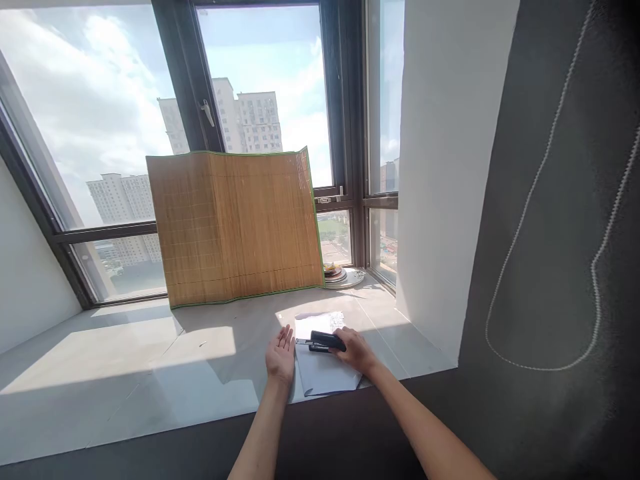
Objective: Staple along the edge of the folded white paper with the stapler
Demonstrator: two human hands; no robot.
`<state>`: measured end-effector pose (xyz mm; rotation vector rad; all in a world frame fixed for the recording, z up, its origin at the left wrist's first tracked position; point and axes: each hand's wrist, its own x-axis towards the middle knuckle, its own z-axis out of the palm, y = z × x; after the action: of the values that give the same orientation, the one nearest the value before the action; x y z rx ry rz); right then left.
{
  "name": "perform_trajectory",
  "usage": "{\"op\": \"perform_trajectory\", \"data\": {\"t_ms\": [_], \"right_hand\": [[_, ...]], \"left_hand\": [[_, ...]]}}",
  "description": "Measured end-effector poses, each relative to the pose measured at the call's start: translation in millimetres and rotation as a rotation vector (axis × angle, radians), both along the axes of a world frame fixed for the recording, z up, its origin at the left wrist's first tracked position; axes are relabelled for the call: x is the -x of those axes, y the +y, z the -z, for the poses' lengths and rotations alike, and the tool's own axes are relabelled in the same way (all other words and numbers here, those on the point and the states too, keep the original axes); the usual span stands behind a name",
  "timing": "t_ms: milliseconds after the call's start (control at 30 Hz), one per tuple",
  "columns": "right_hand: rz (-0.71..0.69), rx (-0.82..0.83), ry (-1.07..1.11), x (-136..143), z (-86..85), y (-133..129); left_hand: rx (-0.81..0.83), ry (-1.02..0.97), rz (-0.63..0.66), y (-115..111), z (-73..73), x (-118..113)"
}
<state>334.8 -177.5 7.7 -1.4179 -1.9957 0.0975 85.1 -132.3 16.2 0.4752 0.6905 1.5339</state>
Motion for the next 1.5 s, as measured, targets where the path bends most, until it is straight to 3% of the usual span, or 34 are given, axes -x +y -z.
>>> {"op": "perform_trajectory", "data": {"t_ms": [100, 300, 467, 667, 767, 900, 1000, 1100, 1233, 1400, 1500], "right_hand": [[0.000, -0.094, 0.032, 0.7, -1.1, -4.5], [-0.094, -0.305, 0.038, 6.2, -10.3, -11.3], [-0.070, -0.393, 0.072, 40.2, -23.6, -23.8], [-0.122, -0.594, -0.135, 90.7, -0.9, -43.1], [-0.118, -0.644, -0.175, 96.6, 8.5, -49.9], [-0.133, -0.667, -0.205, 89.8, 1.2, -53.4], [-0.120, -0.620, -0.062, 79.9, -11.8, -47.3], [-0.016, -0.441, 0.255, 65.6, -19.7, -32.1], [0.089, -0.160, 0.553, 43.8, -8.6, -9.1], [0.150, -0.051, 0.446, 32.8, 17.6, 3.2], [0.130, 0.012, 0.410, 34.5, 20.8, 3.4]], "left_hand": [[0.088, -0.093, 0.037, -1.6, 7.2, -1.8], [0.104, -0.235, 0.125, -0.9, 14.2, 10.5], [0.090, -0.247, 0.133, 1.9, 15.6, 11.2], [-0.060, -0.138, 0.131, 5.7, 25.1, 13.9], [-0.076, -0.055, 0.093, 7.5, 28.8, 13.7], [0.023, -0.159, 0.034, 6.8, 25.4, 12.2], [0.011, -0.257, 0.032, 4.9, 20.5, 12.3], [-0.012, -0.271, -0.005, 4.8, 18.9, 13.6], [0.029, -0.214, -0.102, 9.1, 23.1, 17.7], [-0.036, -0.064, -0.120, 15.0, 29.8, 21.3], [-0.076, 0.008, -0.091, 15.4, 29.0, 19.5]]}}
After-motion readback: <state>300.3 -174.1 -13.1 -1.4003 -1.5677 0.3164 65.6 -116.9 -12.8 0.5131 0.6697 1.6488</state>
